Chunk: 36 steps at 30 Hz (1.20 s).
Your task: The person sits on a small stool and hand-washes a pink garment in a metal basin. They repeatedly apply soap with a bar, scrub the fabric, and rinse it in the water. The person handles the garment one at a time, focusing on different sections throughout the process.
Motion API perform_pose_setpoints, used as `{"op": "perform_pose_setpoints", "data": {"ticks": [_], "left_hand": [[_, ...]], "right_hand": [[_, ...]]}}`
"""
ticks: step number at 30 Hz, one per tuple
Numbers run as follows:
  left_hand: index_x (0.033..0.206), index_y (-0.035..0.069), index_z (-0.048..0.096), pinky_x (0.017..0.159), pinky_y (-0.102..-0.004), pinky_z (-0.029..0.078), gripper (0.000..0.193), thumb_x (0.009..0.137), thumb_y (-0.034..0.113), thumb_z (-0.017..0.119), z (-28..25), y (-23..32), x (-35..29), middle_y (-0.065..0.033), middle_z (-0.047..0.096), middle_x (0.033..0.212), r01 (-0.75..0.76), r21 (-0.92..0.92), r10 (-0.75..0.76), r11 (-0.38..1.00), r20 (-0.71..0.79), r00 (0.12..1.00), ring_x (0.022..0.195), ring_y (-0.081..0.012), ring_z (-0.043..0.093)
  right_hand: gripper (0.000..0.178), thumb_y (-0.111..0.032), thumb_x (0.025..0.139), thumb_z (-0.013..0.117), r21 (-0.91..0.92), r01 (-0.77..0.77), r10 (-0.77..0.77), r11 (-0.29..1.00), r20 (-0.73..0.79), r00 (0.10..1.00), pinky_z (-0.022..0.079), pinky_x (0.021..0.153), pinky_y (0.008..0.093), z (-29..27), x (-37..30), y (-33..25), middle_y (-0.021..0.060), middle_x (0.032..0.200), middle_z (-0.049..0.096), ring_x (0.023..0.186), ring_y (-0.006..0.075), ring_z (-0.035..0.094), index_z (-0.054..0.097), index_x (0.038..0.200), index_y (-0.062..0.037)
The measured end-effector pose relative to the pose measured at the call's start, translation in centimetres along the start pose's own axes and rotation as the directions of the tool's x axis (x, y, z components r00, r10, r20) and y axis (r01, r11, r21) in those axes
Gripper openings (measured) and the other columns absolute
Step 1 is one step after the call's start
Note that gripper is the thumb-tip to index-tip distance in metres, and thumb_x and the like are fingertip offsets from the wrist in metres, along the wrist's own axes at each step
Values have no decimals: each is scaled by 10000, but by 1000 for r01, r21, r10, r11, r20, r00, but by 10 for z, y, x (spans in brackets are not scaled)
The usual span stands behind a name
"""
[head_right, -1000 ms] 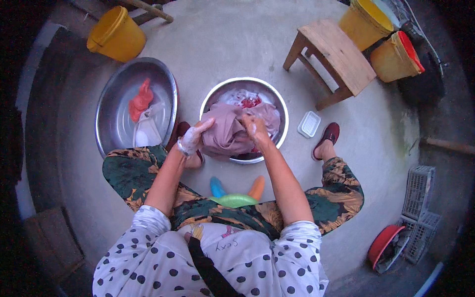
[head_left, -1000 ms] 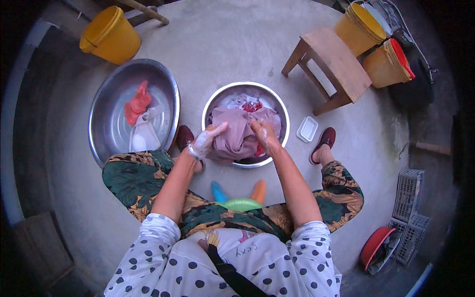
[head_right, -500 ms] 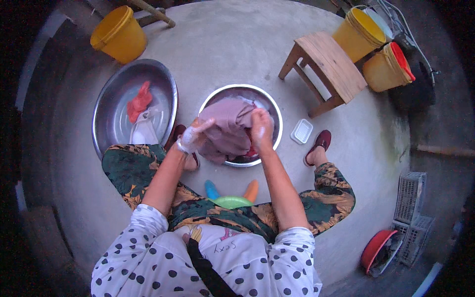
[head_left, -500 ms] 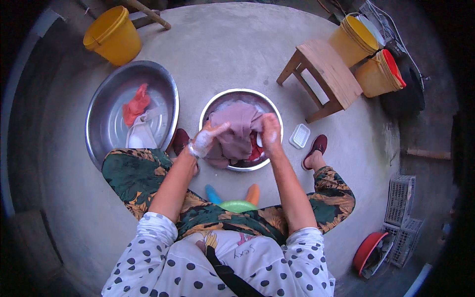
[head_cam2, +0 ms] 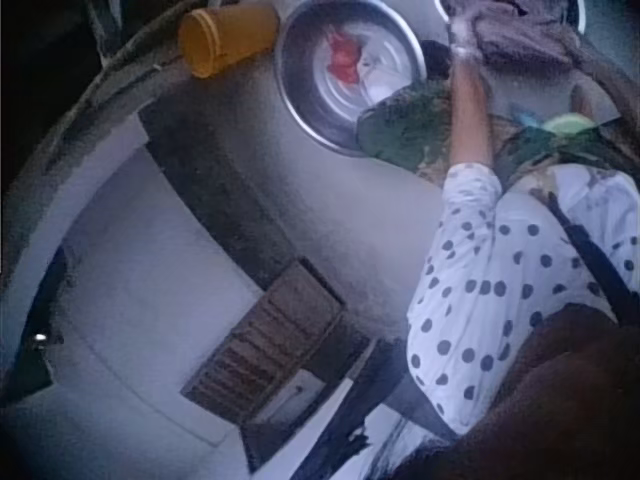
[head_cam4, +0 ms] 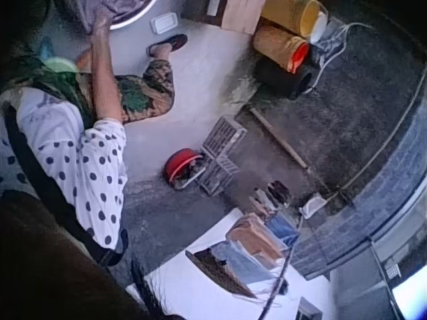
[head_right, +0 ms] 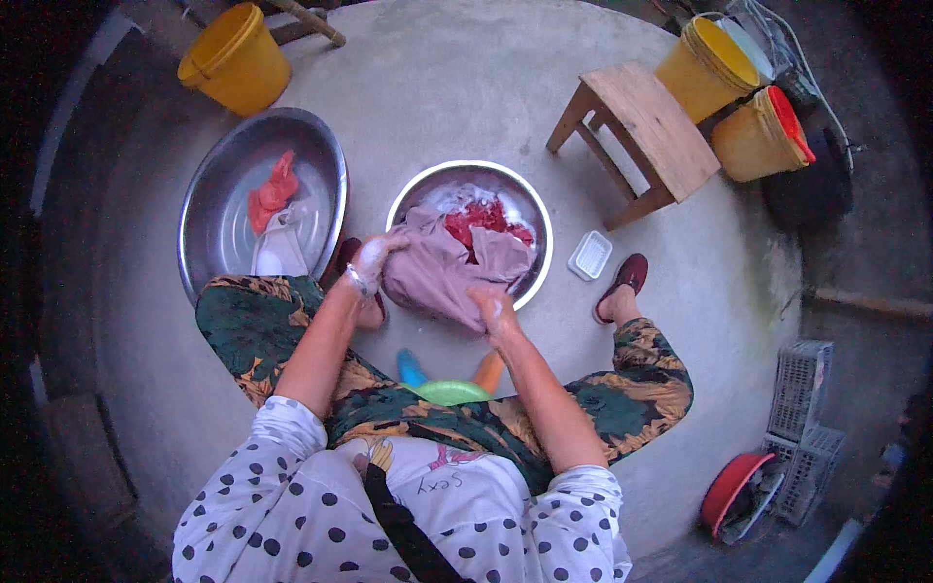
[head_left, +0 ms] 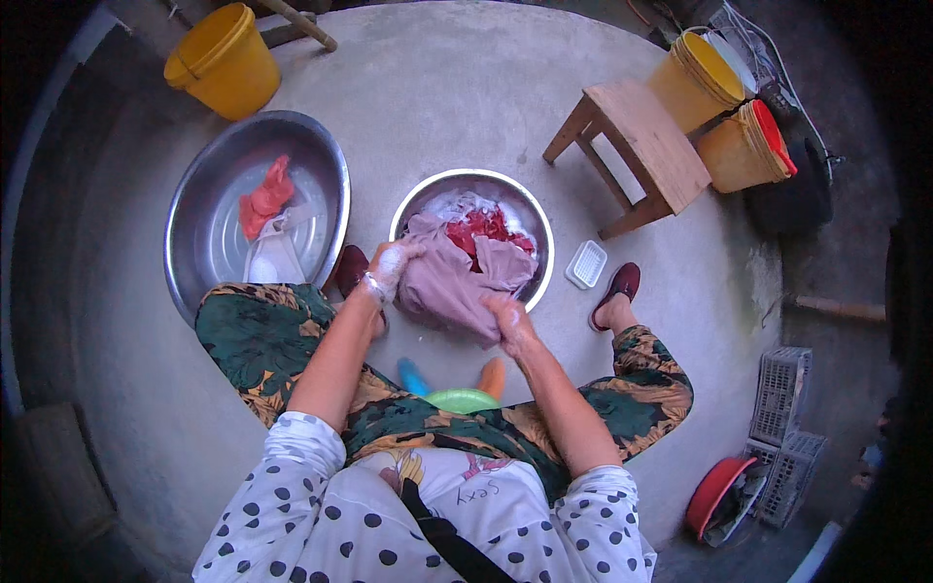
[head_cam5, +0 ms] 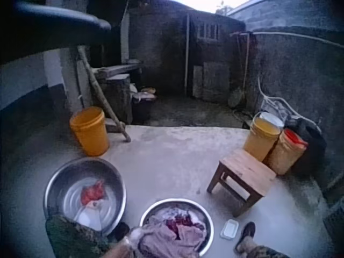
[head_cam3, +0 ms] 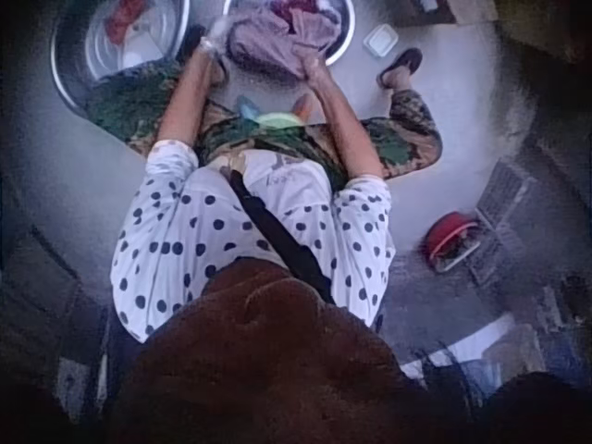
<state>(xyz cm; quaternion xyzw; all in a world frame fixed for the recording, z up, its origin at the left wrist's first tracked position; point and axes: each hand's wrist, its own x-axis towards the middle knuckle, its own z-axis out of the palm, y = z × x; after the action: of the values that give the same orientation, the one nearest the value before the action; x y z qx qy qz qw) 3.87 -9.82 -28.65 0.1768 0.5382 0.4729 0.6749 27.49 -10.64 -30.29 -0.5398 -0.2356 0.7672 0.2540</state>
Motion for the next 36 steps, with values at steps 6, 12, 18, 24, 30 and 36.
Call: {"op": "perform_pose_setpoints", "data": {"ticks": [6,12,18,24,30,36], "left_hand": [[1021,-38,557,815,-281,424,295,810,168,553,27,47,-19,-94,601,942,-89,-130,93,988,26,995,859,-167,566],[985,-21,577,728,-261,444,283,830,214,550,53,83,-44,-83,603,881,-327,-45,328,944,-2,945,789,-146,569],[987,-13,567,718,-279,453,296,853,246,517,54,88,-48,-88,591,925,-192,-128,198,973,36,980,779,-149,565],[1106,-1,502,921,-374,381,407,870,327,453,29,75,-34,-115,548,1103,103,-398,-43,912,156,987,1026,-226,520],[1236,44,400,964,-378,331,607,853,514,366,2,26,15,-81,472,1226,275,-176,-272,945,39,961,1137,-234,440],[1020,47,542,710,-269,451,312,774,220,626,-36,-51,45,-39,589,912,143,286,-119,947,-101,988,779,-131,555]], "right_hand": [[109,-155,826,552,-247,583,-614,774,-69,786,373,637,192,-1,-15,-77,-34,744,521,682,56,440,568,823,-47],[129,-150,809,578,-236,710,-732,663,-7,681,385,656,195,21,-51,-130,-20,746,531,699,56,463,565,806,-21],[97,-132,789,608,-355,754,-805,552,8,593,380,601,171,28,-62,-140,-33,736,532,659,37,462,581,806,-41],[169,-166,776,614,-513,730,-814,452,97,572,408,623,210,44,-51,-168,18,730,569,680,66,492,588,790,0],[226,-193,824,540,-390,772,-799,502,132,587,428,667,250,8,78,-159,53,779,598,724,126,537,589,903,13],[167,-114,770,500,-909,192,-591,370,-72,803,453,605,403,-84,143,-12,208,703,600,701,316,613,622,753,-2]]}}
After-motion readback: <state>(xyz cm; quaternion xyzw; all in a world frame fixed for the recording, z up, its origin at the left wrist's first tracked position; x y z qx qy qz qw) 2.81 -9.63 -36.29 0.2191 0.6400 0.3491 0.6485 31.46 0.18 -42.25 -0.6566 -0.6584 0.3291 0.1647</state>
